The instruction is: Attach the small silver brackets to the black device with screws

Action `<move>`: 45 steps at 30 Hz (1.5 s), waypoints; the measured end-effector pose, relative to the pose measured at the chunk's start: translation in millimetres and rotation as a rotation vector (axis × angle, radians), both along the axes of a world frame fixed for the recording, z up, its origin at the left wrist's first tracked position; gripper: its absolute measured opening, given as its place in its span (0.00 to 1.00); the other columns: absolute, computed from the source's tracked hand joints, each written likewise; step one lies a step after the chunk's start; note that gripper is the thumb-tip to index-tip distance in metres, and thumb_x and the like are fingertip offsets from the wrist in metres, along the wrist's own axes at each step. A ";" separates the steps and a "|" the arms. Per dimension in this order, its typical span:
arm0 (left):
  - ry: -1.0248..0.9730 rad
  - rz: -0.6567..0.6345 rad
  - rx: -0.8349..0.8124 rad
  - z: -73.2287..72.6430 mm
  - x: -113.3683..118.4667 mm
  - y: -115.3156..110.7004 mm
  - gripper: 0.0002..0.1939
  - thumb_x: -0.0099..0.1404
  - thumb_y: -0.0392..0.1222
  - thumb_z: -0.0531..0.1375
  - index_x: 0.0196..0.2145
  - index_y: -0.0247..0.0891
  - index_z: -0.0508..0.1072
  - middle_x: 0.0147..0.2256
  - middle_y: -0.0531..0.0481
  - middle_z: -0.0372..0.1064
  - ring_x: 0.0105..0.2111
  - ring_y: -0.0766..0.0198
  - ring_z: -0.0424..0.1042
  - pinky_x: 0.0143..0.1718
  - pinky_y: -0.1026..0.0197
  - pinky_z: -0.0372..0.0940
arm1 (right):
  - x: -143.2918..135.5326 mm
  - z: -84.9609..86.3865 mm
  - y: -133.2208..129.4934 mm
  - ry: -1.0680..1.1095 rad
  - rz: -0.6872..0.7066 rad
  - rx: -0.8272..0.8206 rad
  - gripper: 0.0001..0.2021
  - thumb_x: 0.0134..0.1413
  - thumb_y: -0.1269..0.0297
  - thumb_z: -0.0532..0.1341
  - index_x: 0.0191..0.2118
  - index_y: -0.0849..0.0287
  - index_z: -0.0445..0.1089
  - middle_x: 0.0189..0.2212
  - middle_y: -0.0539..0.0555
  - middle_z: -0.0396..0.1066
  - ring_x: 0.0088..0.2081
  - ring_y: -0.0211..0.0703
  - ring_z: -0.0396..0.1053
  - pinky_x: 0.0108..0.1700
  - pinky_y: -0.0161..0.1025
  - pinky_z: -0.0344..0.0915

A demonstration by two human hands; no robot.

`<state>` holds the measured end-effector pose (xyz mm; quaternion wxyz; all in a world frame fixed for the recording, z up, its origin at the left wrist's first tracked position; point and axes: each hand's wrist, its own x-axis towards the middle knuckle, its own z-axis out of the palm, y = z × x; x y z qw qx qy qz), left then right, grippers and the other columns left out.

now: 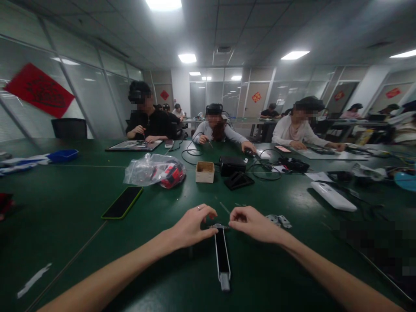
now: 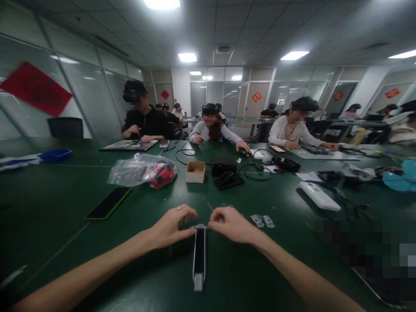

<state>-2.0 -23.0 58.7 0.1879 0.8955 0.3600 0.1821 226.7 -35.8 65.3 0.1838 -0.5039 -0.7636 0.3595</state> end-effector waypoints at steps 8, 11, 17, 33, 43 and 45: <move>-0.001 -0.087 0.072 -12.2 5.5 -9.7 0.07 0.63 0.37 0.58 0.40 0.38 0.69 0.39 0.50 0.68 0.36 0.64 0.68 0.38 0.64 0.62 | -28.1 -37.3 -3.1 0.323 0.054 -0.111 0.08 0.53 0.63 0.58 0.34 0.62 0.69 0.30 0.50 0.69 0.33 0.39 0.65 0.36 0.35 0.61; 0.016 -0.072 0.100 -11.1 4.9 -8.9 0.07 0.63 0.38 0.58 0.40 0.37 0.70 0.38 0.49 0.69 0.36 0.64 0.69 0.36 0.64 0.63 | -26.6 -38.3 -2.9 0.362 0.065 -0.136 0.08 0.54 0.62 0.58 0.35 0.62 0.69 0.32 0.51 0.69 0.35 0.40 0.66 0.39 0.36 0.62; 0.025 -0.031 0.127 -9.7 6.5 -9.8 0.07 0.63 0.37 0.57 0.39 0.37 0.71 0.37 0.48 0.69 0.34 0.65 0.69 0.36 0.65 0.63 | -31.5 -35.7 -6.9 0.477 0.023 -0.228 0.10 0.55 0.59 0.58 0.36 0.62 0.68 0.33 0.51 0.69 0.37 0.40 0.67 0.41 0.37 0.63; 0.066 0.042 -0.189 -24.3 -15.7 21.8 0.06 0.57 0.37 0.58 0.32 0.35 0.73 0.26 0.54 0.69 0.26 0.69 0.67 0.28 0.70 0.60 | 3.3 -45.7 0.0 -0.006 -0.163 0.176 0.10 0.56 0.60 0.54 0.36 0.59 0.69 0.30 0.52 0.68 0.30 0.39 0.63 0.32 0.36 0.61; 0.004 0.043 -0.238 -23.6 -12.3 19.0 0.08 0.58 0.38 0.59 0.35 0.35 0.75 0.29 0.53 0.72 0.29 0.68 0.70 0.32 0.70 0.61 | 3.0 -57.5 -0.3 -0.102 -0.057 0.255 0.08 0.54 0.65 0.55 0.37 0.60 0.69 0.34 0.52 0.68 0.33 0.39 0.64 0.34 0.36 0.61; -0.014 0.045 -0.237 -24.6 -11.7 18.7 0.07 0.58 0.38 0.59 0.34 0.35 0.75 0.29 0.53 0.72 0.29 0.68 0.70 0.32 0.70 0.62 | 2.9 -57.3 -0.8 -0.103 -0.038 0.255 0.08 0.55 0.64 0.55 0.37 0.60 0.69 0.34 0.53 0.68 0.33 0.39 0.64 0.34 0.36 0.62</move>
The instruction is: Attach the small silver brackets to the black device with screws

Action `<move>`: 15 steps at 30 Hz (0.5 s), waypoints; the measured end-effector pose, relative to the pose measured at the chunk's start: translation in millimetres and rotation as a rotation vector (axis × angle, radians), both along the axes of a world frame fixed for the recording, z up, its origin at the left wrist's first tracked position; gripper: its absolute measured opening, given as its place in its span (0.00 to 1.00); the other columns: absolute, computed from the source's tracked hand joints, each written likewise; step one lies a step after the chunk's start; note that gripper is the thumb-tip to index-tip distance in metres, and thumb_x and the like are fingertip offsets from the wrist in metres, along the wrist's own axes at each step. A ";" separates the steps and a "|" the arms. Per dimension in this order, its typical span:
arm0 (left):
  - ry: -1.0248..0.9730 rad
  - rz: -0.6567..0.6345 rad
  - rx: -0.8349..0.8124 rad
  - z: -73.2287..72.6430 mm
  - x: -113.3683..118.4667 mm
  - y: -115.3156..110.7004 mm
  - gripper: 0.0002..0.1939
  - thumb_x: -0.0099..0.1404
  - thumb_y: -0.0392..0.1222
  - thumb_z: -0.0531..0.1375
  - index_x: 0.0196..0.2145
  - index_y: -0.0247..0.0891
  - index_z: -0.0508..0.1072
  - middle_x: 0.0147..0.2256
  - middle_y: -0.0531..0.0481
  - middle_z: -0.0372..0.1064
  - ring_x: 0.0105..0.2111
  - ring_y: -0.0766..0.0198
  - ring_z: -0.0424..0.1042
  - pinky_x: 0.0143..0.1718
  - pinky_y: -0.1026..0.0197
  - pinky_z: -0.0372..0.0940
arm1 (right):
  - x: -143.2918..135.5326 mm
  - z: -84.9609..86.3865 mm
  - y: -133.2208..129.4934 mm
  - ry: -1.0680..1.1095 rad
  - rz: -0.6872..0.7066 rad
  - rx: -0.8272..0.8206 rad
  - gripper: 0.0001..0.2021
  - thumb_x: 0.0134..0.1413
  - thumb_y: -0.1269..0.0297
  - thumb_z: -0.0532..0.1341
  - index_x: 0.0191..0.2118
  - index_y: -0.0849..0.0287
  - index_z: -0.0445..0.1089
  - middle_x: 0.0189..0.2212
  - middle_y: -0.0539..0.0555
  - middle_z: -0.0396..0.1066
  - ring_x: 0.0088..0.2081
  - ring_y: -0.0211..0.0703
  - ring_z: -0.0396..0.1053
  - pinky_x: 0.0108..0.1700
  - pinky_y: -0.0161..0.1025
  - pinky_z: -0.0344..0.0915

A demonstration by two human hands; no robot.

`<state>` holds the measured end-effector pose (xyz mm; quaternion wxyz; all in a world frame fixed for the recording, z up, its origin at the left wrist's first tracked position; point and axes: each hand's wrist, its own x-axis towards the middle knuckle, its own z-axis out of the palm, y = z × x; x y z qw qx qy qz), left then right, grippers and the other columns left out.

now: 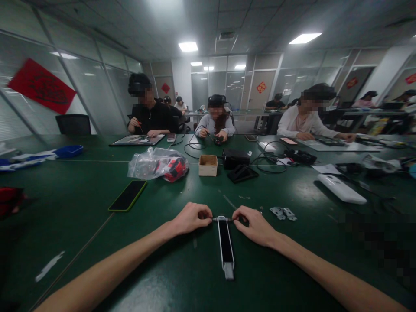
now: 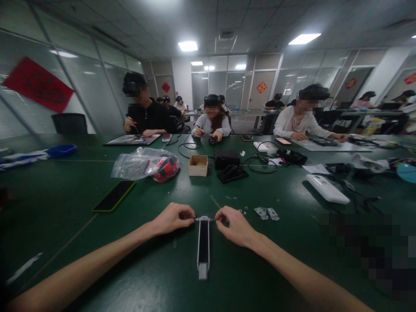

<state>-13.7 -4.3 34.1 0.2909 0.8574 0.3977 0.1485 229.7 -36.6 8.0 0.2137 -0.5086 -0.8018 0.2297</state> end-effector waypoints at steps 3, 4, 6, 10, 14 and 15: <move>-0.013 0.005 0.001 -3.3 0.6 -0.4 0.08 0.58 0.39 0.59 0.34 0.35 0.75 0.28 0.53 0.72 0.29 0.67 0.70 0.33 0.69 0.62 | -0.5 1.2 -1.3 0.003 0.017 0.020 0.08 0.55 0.64 0.55 0.36 0.60 0.69 0.34 0.53 0.68 0.33 0.39 0.64 0.35 0.37 0.62; -0.017 0.006 0.000 -4.2 0.8 -0.6 0.08 0.58 0.39 0.59 0.34 0.35 0.75 0.28 0.53 0.72 0.29 0.67 0.70 0.33 0.69 0.62 | -0.6 1.6 -1.6 0.002 0.022 0.028 0.08 0.55 0.64 0.55 0.36 0.60 0.69 0.34 0.53 0.68 0.33 0.39 0.64 0.35 0.37 0.62; -0.024 0.007 -0.002 -5.6 1.1 -0.9 0.08 0.58 0.39 0.59 0.34 0.35 0.75 0.28 0.53 0.72 0.29 0.68 0.70 0.32 0.69 0.62 | -0.4 1.7 -1.8 0.001 0.029 0.042 0.08 0.56 0.65 0.54 0.36 0.61 0.69 0.33 0.53 0.68 0.33 0.39 0.64 0.35 0.37 0.62; -0.033 0.022 -0.001 -7.9 1.6 -0.5 0.07 0.58 0.39 0.59 0.34 0.35 0.76 0.28 0.53 0.73 0.28 0.68 0.70 0.32 0.69 0.62 | 0.9 -0.8 -1.0 0.007 0.046 0.070 0.07 0.56 0.66 0.55 0.35 0.61 0.69 0.33 0.53 0.68 0.33 0.39 0.64 0.34 0.37 0.62; -0.045 0.028 0.008 -11.1 2.4 -0.1 0.08 0.58 0.39 0.59 0.34 0.36 0.76 0.29 0.54 0.73 0.28 0.68 0.70 0.32 0.69 0.62 | 1.8 -4.4 -0.5 0.020 0.062 0.113 0.06 0.56 0.66 0.55 0.35 0.61 0.69 0.32 0.53 0.68 0.32 0.39 0.64 0.33 0.37 0.62; -0.045 0.028 0.009 -11.4 2.8 -0.3 0.08 0.58 0.39 0.59 0.34 0.37 0.76 0.30 0.54 0.73 0.28 0.68 0.70 0.32 0.69 0.62 | 1.9 -5.1 -0.5 0.023 0.063 0.123 0.06 0.57 0.67 0.55 0.35 0.61 0.69 0.32 0.53 0.68 0.31 0.39 0.64 0.33 0.37 0.62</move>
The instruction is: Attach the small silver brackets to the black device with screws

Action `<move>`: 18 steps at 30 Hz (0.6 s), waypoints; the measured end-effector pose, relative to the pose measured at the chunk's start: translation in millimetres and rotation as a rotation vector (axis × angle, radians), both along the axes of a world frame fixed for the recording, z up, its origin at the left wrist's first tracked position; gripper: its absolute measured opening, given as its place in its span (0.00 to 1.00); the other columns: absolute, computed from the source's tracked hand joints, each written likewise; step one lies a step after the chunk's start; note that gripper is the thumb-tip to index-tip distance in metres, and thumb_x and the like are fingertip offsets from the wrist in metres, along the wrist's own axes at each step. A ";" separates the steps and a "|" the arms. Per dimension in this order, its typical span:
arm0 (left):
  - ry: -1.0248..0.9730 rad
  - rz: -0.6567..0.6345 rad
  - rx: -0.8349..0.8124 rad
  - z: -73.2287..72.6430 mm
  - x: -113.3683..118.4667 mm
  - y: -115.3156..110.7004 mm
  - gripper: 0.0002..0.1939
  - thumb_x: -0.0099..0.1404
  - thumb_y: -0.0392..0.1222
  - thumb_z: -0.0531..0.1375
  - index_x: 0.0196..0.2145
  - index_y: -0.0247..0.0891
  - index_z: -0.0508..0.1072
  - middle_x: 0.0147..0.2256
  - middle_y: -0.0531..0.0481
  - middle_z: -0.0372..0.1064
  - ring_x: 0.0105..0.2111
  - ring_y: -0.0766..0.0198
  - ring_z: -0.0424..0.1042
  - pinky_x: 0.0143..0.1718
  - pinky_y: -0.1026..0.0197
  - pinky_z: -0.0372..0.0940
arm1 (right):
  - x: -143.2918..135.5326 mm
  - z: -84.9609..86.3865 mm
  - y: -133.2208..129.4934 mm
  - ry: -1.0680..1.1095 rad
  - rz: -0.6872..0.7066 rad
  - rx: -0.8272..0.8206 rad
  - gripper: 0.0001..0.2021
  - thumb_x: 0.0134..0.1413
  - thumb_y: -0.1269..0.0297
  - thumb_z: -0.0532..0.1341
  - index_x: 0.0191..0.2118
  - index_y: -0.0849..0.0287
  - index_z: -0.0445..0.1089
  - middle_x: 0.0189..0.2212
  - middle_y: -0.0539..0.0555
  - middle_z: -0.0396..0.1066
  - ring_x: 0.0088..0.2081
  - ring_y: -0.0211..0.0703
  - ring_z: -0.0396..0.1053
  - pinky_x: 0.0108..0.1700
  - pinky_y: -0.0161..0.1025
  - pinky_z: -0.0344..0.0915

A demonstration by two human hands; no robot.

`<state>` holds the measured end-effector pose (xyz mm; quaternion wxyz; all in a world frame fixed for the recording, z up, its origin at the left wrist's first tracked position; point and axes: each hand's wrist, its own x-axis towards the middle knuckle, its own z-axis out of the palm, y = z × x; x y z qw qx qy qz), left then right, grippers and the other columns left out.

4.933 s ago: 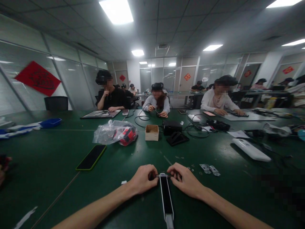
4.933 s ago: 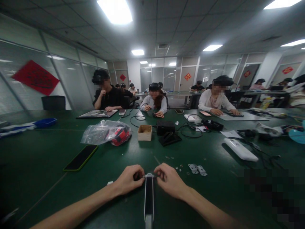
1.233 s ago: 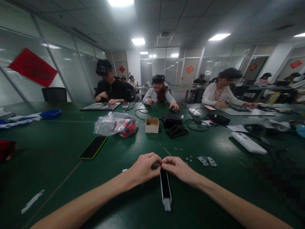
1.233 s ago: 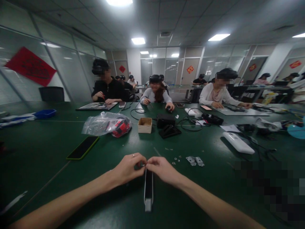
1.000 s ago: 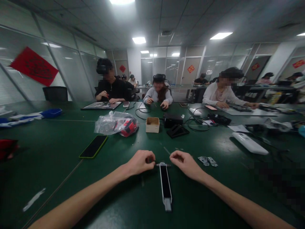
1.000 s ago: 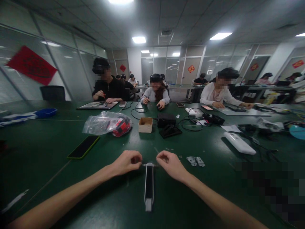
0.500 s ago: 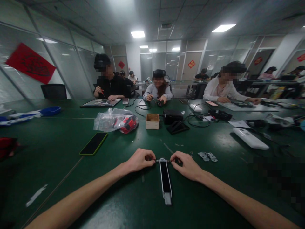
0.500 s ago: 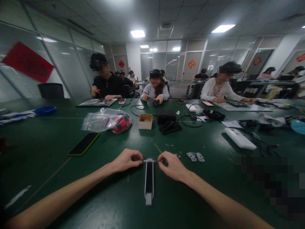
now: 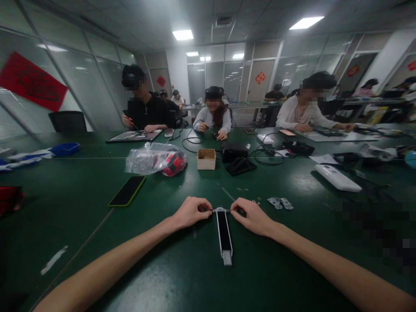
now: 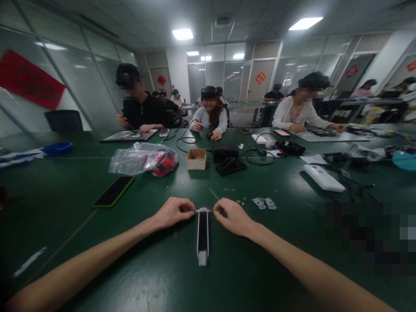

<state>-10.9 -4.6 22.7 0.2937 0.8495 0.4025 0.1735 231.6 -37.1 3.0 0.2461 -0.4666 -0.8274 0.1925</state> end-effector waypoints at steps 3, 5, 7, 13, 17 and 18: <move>0.012 0.022 0.008 0.7 1.9 -1.7 0.08 0.58 0.39 0.59 0.34 0.37 0.76 0.29 0.54 0.74 0.28 0.67 0.70 0.31 0.69 0.62 | 0.3 -1.9 -0.1 0.001 0.010 0.018 0.06 0.57 0.67 0.55 0.36 0.60 0.68 0.32 0.53 0.68 0.32 0.38 0.64 0.34 0.37 0.63; 0.026 0.047 0.012 2.0 3.6 -3.0 0.08 0.58 0.39 0.59 0.34 0.37 0.77 0.29 0.54 0.74 0.27 0.67 0.69 0.30 0.68 0.61 | 0.8 -3.6 0.3 0.005 0.017 0.030 0.06 0.57 0.67 0.55 0.36 0.61 0.68 0.33 0.53 0.68 0.32 0.38 0.64 0.34 0.37 0.63; 0.027 0.058 0.011 2.8 5.0 -4.0 0.09 0.58 0.40 0.58 0.34 0.37 0.77 0.29 0.54 0.74 0.27 0.67 0.69 0.31 0.68 0.61 | 1.3 -5.8 1.0 0.007 0.019 0.043 0.06 0.58 0.67 0.55 0.36 0.61 0.68 0.33 0.53 0.67 0.33 0.38 0.65 0.35 0.37 0.64; 0.016 0.062 0.011 1.1 6.9 -5.1 0.10 0.58 0.42 0.58 0.35 0.38 0.77 0.30 0.53 0.74 0.29 0.65 0.69 0.32 0.66 0.61 | 1.0 -9.1 0.9 -0.023 0.013 0.083 0.05 0.58 0.68 0.55 0.36 0.61 0.67 0.33 0.53 0.67 0.34 0.39 0.65 0.37 0.38 0.64; -0.011 0.082 0.004 -1.2 6.9 -5.4 0.11 0.59 0.44 0.58 0.35 0.38 0.77 0.31 0.53 0.75 0.30 0.64 0.70 0.33 0.66 0.62 | 0.1 -8.4 -0.2 -0.044 0.019 0.095 0.05 0.58 0.68 0.55 0.36 0.61 0.67 0.33 0.53 0.67 0.35 0.39 0.65 0.38 0.38 0.64; -0.015 0.085 0.001 -1.8 6.9 -5.6 0.11 0.59 0.44 0.58 0.35 0.37 0.77 0.31 0.53 0.75 0.30 0.64 0.70 0.33 0.66 0.62 | 0.1 -8.3 -0.4 -0.046 0.018 0.096 0.05 0.58 0.68 0.55 0.36 0.61 0.67 0.34 0.53 0.67 0.35 0.39 0.65 0.38 0.39 0.64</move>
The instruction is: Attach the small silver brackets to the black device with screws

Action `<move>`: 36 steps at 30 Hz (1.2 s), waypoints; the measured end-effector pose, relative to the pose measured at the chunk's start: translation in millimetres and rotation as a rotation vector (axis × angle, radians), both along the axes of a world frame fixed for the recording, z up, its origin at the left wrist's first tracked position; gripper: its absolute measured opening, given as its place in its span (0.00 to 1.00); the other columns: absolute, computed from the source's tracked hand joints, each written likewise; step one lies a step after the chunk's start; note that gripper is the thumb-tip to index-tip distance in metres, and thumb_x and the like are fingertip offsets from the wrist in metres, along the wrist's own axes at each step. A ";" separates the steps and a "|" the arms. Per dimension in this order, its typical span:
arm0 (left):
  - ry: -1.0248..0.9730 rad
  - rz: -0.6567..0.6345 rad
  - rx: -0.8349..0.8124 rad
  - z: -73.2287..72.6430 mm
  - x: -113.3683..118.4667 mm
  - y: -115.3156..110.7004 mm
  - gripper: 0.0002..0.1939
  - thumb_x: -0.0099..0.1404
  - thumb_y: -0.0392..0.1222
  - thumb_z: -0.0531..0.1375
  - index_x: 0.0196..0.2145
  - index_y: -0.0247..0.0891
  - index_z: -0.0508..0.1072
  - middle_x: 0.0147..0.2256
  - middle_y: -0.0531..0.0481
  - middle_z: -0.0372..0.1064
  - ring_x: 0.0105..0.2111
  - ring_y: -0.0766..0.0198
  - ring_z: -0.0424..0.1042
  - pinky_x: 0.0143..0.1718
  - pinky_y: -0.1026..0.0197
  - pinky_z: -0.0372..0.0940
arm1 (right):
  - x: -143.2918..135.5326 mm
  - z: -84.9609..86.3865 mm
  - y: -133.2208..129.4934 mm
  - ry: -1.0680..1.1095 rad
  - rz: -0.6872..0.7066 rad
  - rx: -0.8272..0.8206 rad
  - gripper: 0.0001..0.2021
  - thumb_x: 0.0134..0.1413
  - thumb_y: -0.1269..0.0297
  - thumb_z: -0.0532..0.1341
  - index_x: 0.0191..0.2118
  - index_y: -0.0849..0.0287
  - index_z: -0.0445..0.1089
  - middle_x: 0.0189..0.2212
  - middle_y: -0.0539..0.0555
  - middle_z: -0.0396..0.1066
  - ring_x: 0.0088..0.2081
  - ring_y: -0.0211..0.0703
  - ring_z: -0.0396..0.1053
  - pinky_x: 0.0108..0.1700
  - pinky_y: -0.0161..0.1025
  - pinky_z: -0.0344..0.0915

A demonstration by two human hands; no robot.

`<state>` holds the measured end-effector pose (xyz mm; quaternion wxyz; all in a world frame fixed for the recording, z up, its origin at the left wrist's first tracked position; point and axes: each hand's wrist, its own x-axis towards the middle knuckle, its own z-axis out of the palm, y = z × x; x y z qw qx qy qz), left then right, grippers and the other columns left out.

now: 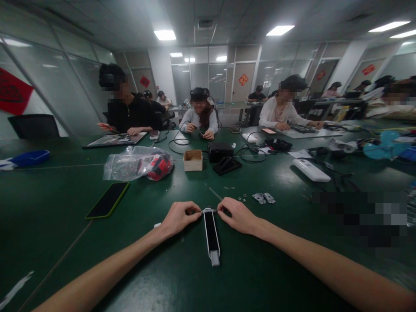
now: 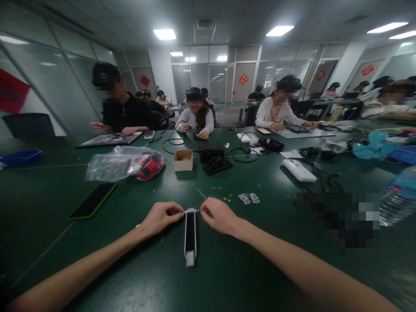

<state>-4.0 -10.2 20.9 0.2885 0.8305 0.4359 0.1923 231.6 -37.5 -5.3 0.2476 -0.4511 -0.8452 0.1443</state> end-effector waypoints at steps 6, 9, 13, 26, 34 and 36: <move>-0.030 0.016 0.001 -3.6 0.4 -1.4 0.10 0.59 0.43 0.59 0.35 0.38 0.77 0.32 0.53 0.75 0.30 0.65 0.71 0.33 0.66 0.63 | 0.1 0.3 -0.3 0.012 0.003 -0.027 0.05 0.58 0.68 0.55 0.37 0.61 0.67 0.34 0.53 0.67 0.35 0.39 0.65 0.37 0.38 0.65; -0.036 0.020 -0.007 -5.7 0.3 -1.3 0.10 0.59 0.43 0.59 0.36 0.37 0.77 0.31 0.52 0.75 0.29 0.65 0.71 0.32 0.66 0.63 | -0.1 0.7 -0.5 0.011 0.008 -0.038 0.05 0.58 0.69 0.55 0.37 0.61 0.67 0.34 0.53 0.67 0.35 0.39 0.65 0.37 0.38 0.66; -0.037 0.012 -0.004 -7.2 -0.3 -0.6 0.10 0.59 0.42 0.59 0.36 0.38 0.77 0.31 0.52 0.75 0.29 0.65 0.70 0.32 0.66 0.63 | -0.9 1.5 -1.1 0.009 0.004 -0.036 0.05 0.58 0.69 0.55 0.36 0.61 0.67 0.34 0.53 0.67 0.35 0.39 0.65 0.37 0.39 0.66; -0.044 0.007 0.001 -6.6 -1.0 -1.1 0.11 0.59 0.44 0.59 0.37 0.37 0.76 0.33 0.52 0.75 0.31 0.64 0.70 0.34 0.66 0.63 | -1.3 1.7 -1.2 -0.001 0.002 -0.063 0.06 0.59 0.68 0.54 0.37 0.61 0.67 0.35 0.53 0.67 0.35 0.39 0.66 0.37 0.38 0.66; -0.034 0.002 -0.001 -4.1 0.1 -1.2 0.10 0.59 0.44 0.59 0.36 0.37 0.76 0.33 0.53 0.74 0.29 0.65 0.69 0.34 0.65 0.63 | -2.7 11.3 -3.5 -0.064 0.024 -0.034 0.05 0.58 0.69 0.54 0.37 0.61 0.67 0.35 0.54 0.67 0.35 0.40 0.66 0.37 0.38 0.66; -0.021 -0.001 -0.002 -4.6 0.0 -0.2 0.10 0.59 0.43 0.60 0.37 0.38 0.76 0.33 0.53 0.74 0.29 0.65 0.69 0.33 0.66 0.63 | -3.1 19.4 -4.0 -0.131 0.036 -0.039 0.06 0.58 0.69 0.54 0.36 0.61 0.68 0.35 0.55 0.67 0.35 0.40 0.66 0.37 0.38 0.65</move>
